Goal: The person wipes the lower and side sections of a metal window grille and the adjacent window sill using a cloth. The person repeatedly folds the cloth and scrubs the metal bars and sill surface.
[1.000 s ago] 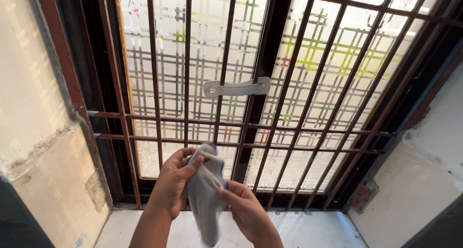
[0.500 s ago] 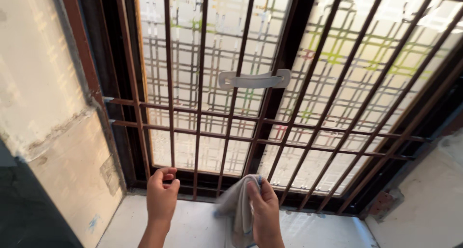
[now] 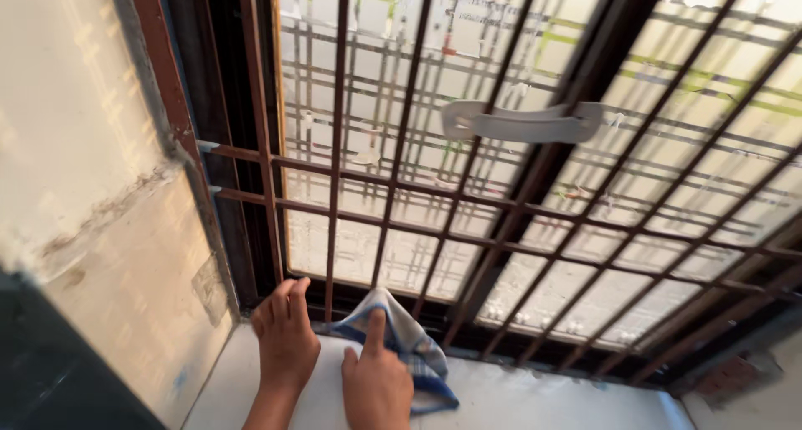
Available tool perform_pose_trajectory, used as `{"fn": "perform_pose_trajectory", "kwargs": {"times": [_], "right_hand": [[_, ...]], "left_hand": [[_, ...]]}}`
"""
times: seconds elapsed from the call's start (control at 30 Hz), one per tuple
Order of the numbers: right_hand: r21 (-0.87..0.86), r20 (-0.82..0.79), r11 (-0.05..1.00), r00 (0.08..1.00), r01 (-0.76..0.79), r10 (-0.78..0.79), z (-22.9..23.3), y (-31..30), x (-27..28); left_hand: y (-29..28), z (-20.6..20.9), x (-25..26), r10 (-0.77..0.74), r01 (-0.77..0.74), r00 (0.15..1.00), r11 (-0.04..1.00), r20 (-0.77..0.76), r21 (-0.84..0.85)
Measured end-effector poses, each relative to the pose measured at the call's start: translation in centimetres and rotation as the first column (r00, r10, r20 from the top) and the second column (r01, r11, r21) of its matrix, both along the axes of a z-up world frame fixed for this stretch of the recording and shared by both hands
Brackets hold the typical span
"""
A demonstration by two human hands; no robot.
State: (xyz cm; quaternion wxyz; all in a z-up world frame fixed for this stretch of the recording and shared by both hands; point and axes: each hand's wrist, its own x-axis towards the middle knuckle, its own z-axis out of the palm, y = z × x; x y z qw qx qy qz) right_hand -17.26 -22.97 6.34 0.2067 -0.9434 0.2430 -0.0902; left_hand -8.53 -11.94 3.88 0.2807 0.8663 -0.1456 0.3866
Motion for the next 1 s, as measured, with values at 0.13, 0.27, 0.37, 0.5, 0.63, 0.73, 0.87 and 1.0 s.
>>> {"fn": "perform_pose_trajectory", "kwargs": {"times": [0.13, 0.27, 0.37, 0.5, 0.63, 0.73, 0.87, 1.0], "right_hand": [[-0.027, -0.005, 0.999, 1.000, -0.021, 0.021, -3.6, 1.8, 2.7], [-0.136, 0.027, 0.986, 0.994, -0.100, 0.105, -7.7, 2.6, 6.1], [0.058, 0.199, 0.986, 0.970, -0.153, 0.139, -7.2, 1.5, 10.9], [0.411, 0.085, 0.893, 0.983, -0.182, 0.161, -5.0, 2.1, 12.9], [0.722, 0.055, 0.660, 0.967, -0.210, 0.249, -1.9, 1.8, 13.0], [0.788, 0.000, 0.577, 0.938, -0.212, 0.345, -0.2, 1.0, 13.3], [0.670, -0.143, 0.735, 0.953, -0.104, 0.265, 1.0, 1.9, 12.9], [0.258, -0.203, 0.959, 0.964, -0.119, 0.174, 0.0, 2.0, 11.9]], "left_hand": [[0.7, -2.0, 3.4, 0.059, -0.067, 0.996, 0.990, 0.067, 0.125], [1.2, -4.1, 4.4, 0.151, -0.165, 0.985, 0.961, 0.078, 0.224], [1.0, -4.1, 4.7, 0.208, -0.228, 0.973, 0.938, 0.103, 0.262], [1.2, -4.3, 5.1, 0.288, -0.327, 0.944, 0.891, 0.164, 0.315], [1.3, -4.7, 5.2, 0.230, -0.253, 0.967, 0.924, 0.111, 0.287], [1.2, -5.1, 5.4, 0.230, -0.247, 0.969, 0.925, 0.093, 0.288], [1.0, -5.4, 5.8, 0.259, -0.285, 0.958, 0.905, 0.123, 0.316], [0.9, -5.7, 5.4, 0.273, -0.307, 0.951, 0.882, 0.144, 0.357]]}}
